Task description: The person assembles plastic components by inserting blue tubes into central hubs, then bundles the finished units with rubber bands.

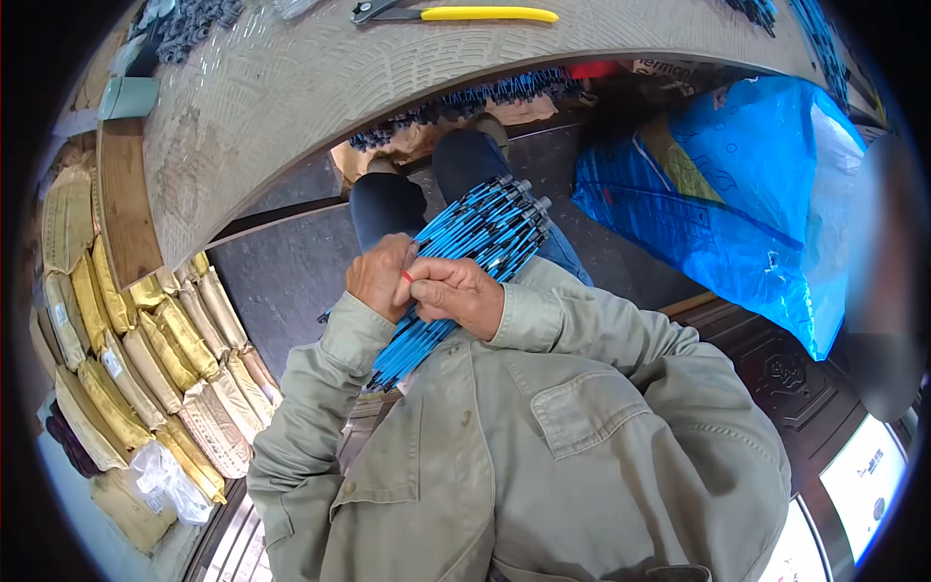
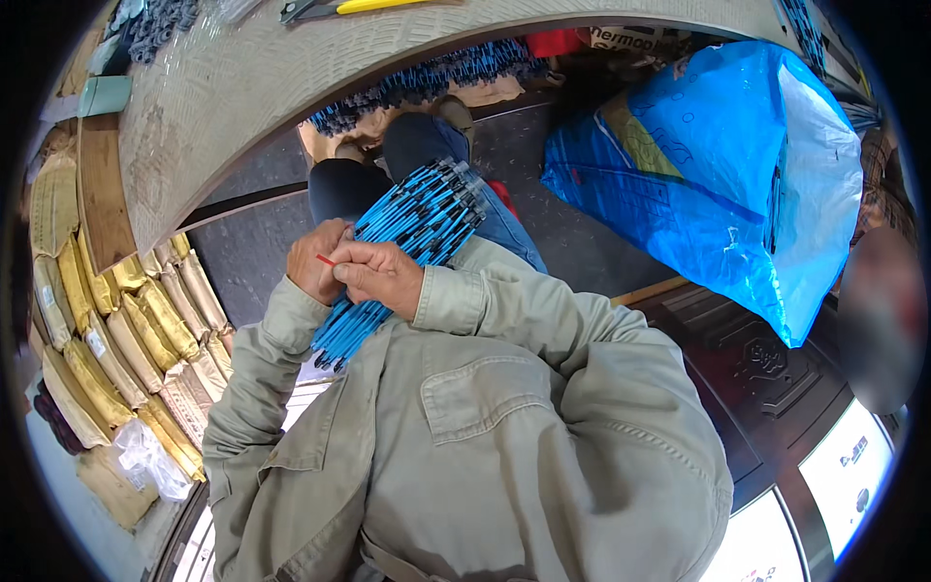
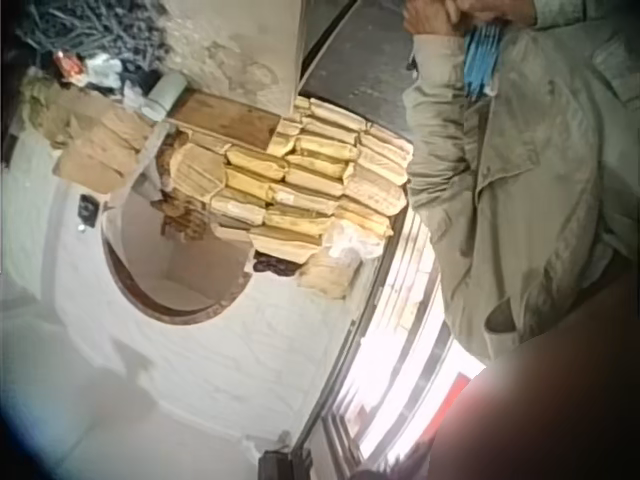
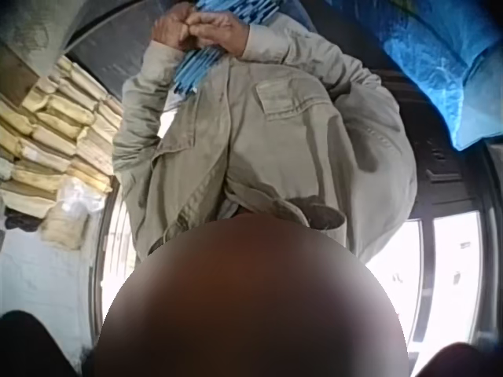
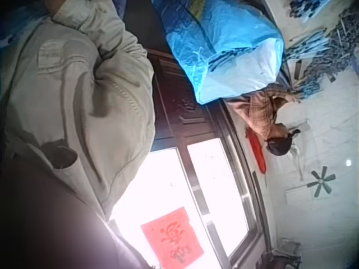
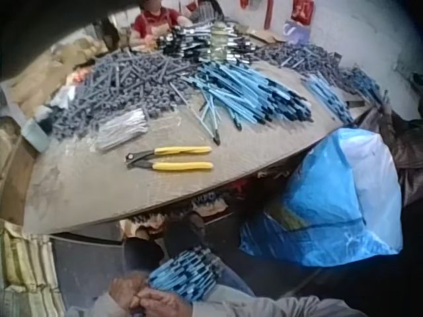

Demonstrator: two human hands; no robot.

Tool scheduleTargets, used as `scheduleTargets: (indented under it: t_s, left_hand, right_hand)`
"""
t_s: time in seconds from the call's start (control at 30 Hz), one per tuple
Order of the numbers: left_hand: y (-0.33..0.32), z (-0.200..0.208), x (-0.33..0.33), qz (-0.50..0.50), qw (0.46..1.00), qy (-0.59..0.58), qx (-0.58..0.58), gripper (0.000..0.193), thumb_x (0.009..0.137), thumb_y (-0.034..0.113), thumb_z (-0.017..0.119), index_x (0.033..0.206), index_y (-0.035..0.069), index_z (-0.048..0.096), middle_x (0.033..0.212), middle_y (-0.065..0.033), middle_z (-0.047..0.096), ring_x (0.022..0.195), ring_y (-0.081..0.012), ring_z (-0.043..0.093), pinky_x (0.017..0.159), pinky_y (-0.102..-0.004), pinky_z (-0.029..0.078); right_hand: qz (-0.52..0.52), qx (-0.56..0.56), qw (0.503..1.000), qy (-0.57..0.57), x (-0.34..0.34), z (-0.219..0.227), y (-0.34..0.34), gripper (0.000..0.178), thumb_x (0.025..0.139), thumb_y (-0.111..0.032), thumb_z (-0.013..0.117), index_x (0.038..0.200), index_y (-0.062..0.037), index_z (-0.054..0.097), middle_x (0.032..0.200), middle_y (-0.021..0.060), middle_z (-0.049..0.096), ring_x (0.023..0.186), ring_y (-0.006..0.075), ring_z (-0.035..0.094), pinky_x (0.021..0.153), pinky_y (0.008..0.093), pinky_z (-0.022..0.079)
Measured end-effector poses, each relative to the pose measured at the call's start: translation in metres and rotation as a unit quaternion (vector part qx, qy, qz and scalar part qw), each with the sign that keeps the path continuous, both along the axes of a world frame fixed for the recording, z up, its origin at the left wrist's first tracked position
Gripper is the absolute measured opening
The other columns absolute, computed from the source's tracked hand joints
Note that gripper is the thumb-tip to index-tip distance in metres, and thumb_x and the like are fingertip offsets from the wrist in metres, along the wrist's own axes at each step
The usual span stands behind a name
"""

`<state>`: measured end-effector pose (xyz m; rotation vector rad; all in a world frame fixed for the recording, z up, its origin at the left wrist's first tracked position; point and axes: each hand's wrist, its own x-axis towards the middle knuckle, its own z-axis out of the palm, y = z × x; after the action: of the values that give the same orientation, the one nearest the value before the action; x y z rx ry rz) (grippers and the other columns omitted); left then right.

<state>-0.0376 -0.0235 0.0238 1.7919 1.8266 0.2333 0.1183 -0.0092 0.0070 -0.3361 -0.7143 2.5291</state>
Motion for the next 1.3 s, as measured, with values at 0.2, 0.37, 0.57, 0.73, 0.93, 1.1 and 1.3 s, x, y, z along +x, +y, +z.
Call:
scheduleTargets:
  t_s: [0.2, 0.37, 0.57, 0.73, 0.93, 1.1, 1.3]
  left_hand:
    - [-0.001, -0.039, 0.02, 0.115, 0.991, 0.032, 0.058, 0.02, 0.086, 0.019, 0.048, 0.072, 0.005, 0.047, 0.073, -0.0181, 0.054, 0.067, -0.0408, 0.053, 0.056, -0.0477, 0.041]
    - [-0.009, -0.085, 0.007, 0.193, 0.973, 0.013, 0.128, 0.023, 0.087, 0.019, 0.05, 0.07, 0.004, 0.051, 0.072, -0.0172, 0.059, 0.061, -0.0378, 0.056, 0.051, -0.0423, 0.043]
    - [-0.012, -0.09, 0.0, 0.262, 0.9, -0.334, 0.098, 0.027, 0.089, 0.021, 0.05, 0.068, 0.004, 0.052, 0.065, -0.0066, 0.055, 0.057, -0.0183, 0.052, 0.052, -0.0336, 0.041]
    - [-0.016, -0.068, 0.01, 0.23, 0.829, -0.501, 0.097, 0.033, 0.091, 0.025, 0.05, 0.067, 0.003, 0.052, 0.061, 0.0023, 0.046, 0.059, -0.0056, 0.039, 0.052, -0.0249, 0.036]
    - [-0.025, -0.067, 0.009, 0.23, 0.852, -0.459, 0.099, 0.029, 0.093, 0.022, 0.047, 0.072, 0.003, 0.052, 0.066, 0.0023, 0.048, 0.064, -0.005, 0.042, 0.059, -0.0206, 0.037]
    - [-0.019, -0.068, 0.005, 0.261, 0.841, -0.465, 0.093, 0.03, 0.093, 0.022, 0.047, 0.071, 0.003, 0.052, 0.065, 0.0025, 0.048, 0.063, -0.0048, 0.041, 0.058, -0.0218, 0.037]
    - [-0.01, -0.07, 0.014, 0.276, 0.841, -0.445, 0.137, 0.027, 0.091, 0.021, 0.048, 0.072, 0.002, 0.052, 0.062, -0.0017, 0.048, 0.061, -0.0085, 0.044, 0.057, -0.0267, 0.039]
  right_hand:
    - [0.012, 0.013, 0.999, -0.033, 0.013, -0.003, 0.004, 0.017, 0.091, -0.016, 0.049, 0.097, -0.004, 0.059, 0.063, -0.0044, 0.043, 0.055, 0.0027, 0.036, 0.05, 0.0191, 0.031]
    - [0.113, 0.036, 0.99, -0.082, 0.024, -0.013, -0.005, 0.019, 0.09, -0.02, 0.05, 0.093, -0.0038, 0.06, 0.062, -0.0038, 0.045, 0.054, 0.0032, 0.037, 0.05, 0.0191, 0.03]
    - [0.075, 0.047, 0.991, -0.105, 0.003, 0.023, 0.016, 0.021, 0.089, -0.021, 0.051, 0.095, -0.0029, 0.059, 0.062, -0.0026, 0.046, 0.055, 0.0044, 0.041, 0.051, 0.0191, 0.033]
    - [0.033, 0.191, 0.971, -0.14, -0.045, 0.021, 0.094, 0.022, 0.091, -0.018, 0.046, 0.101, -0.0009, 0.057, 0.067, 0.002, 0.051, 0.06, 0.0083, 0.049, 0.058, 0.0202, 0.04]
    - [-0.283, 0.564, 0.688, -0.358, -0.001, 0.007, 0.084, 0.023, 0.087, -0.007, 0.051, 0.108, 0.0011, 0.054, 0.087, 0.013, 0.062, 0.079, 0.0185, 0.061, 0.076, 0.0269, 0.047]
    - [-0.175, 0.827, 0.481, -0.231, 0.029, 0.035, 0.027, 0.026, 0.078, -0.005, 0.06, 0.103, -0.0016, 0.057, 0.096, 0.015, 0.061, 0.087, 0.0293, 0.06, 0.074, 0.0335, 0.049]
    - [-0.03, 0.782, 0.507, -0.361, -0.011, 0.015, 0.059, 0.009, 0.078, -0.012, 0.063, 0.084, -0.0049, 0.062, 0.075, 0.0118, 0.063, 0.064, 0.0259, 0.062, 0.056, 0.033, 0.048]
